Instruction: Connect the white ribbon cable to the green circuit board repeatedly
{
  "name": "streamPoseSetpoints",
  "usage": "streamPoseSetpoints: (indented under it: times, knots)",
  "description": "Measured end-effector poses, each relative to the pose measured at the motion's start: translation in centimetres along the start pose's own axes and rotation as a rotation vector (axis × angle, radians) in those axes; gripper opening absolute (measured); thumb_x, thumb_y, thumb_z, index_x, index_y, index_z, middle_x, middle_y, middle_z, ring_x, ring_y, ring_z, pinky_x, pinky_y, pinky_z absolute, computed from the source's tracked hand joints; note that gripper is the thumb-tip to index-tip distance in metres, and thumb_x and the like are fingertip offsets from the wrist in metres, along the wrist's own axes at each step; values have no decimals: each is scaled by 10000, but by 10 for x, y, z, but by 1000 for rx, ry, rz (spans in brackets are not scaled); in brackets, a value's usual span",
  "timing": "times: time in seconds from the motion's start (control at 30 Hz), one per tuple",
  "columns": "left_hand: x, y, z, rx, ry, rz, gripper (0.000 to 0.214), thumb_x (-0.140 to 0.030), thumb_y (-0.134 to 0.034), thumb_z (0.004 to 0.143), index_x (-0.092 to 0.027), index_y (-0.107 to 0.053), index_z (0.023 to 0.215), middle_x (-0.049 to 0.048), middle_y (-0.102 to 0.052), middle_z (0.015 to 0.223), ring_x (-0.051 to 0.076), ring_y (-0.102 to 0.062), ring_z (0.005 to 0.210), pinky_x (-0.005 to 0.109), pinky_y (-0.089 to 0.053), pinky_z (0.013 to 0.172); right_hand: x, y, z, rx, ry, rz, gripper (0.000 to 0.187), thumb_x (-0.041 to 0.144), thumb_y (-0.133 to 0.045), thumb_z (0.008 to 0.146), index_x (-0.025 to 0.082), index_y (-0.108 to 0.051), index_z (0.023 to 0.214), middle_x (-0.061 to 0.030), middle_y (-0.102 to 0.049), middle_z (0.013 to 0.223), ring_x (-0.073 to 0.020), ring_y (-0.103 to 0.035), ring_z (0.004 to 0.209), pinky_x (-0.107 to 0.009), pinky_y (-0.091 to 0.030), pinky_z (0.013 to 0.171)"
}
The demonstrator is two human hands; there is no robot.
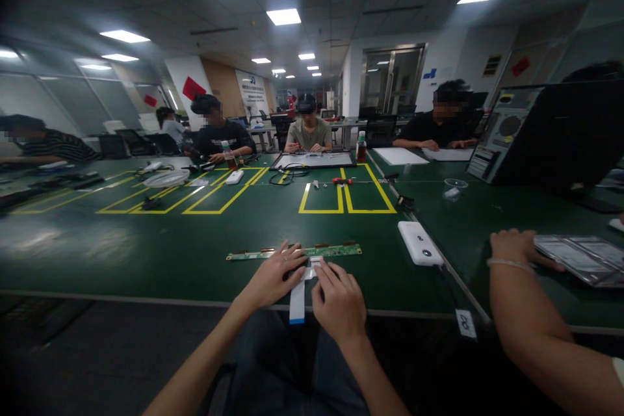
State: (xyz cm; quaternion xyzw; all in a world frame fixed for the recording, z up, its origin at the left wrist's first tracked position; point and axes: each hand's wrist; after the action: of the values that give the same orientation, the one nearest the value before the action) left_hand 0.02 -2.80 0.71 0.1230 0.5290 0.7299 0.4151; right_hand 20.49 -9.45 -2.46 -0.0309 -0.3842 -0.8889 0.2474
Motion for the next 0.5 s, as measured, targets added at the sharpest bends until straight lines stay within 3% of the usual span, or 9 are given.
streamPoseSetpoints:
  times: [0.13, 0.3, 0.5]
  knots:
    - [-3, 8, 1, 73, -67, 14, 456, -415, -466, 1067, -257, -585, 1477, 58, -498, 1592, 260, -352, 1547, 520, -218, 1303, -5, -4, -7, -150, 68, 90, 353, 81, -519, 922, 199, -742, 1168, -50, -769, 1174, -219, -690, 1094, -363, -525, 948]
    - [-3, 13, 4, 247, -177, -18, 531, -488, -435, 1070, -353, -427, 1583, 24, -236, 1713, 286, -219, 1592, 540, -225, 1289, -9, -3, -10, -174, 48, 151, 316, 56, -495, 907, 179, -741, 1063, -62, -772, 1082, -211, -698, 1029, -343, -546, 938]
    - [-3, 10, 7, 298, -146, -24, 537, -526, -410, 1070, -372, -415, 1585, 15, -292, 1697, 269, -246, 1586, 526, -224, 1291, -7, -2, -8, -132, 3, 141, 296, 76, -487, 915, 199, -735, 1019, -55, -774, 1047, -217, -706, 990, -339, -548, 894]
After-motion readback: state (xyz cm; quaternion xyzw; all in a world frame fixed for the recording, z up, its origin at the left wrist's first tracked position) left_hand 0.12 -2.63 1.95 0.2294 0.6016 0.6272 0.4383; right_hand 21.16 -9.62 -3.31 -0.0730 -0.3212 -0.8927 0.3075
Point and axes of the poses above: each hand's wrist, its own z-axis towards the middle knuckle, its own y-axis out of the back of the hand, x = y × z
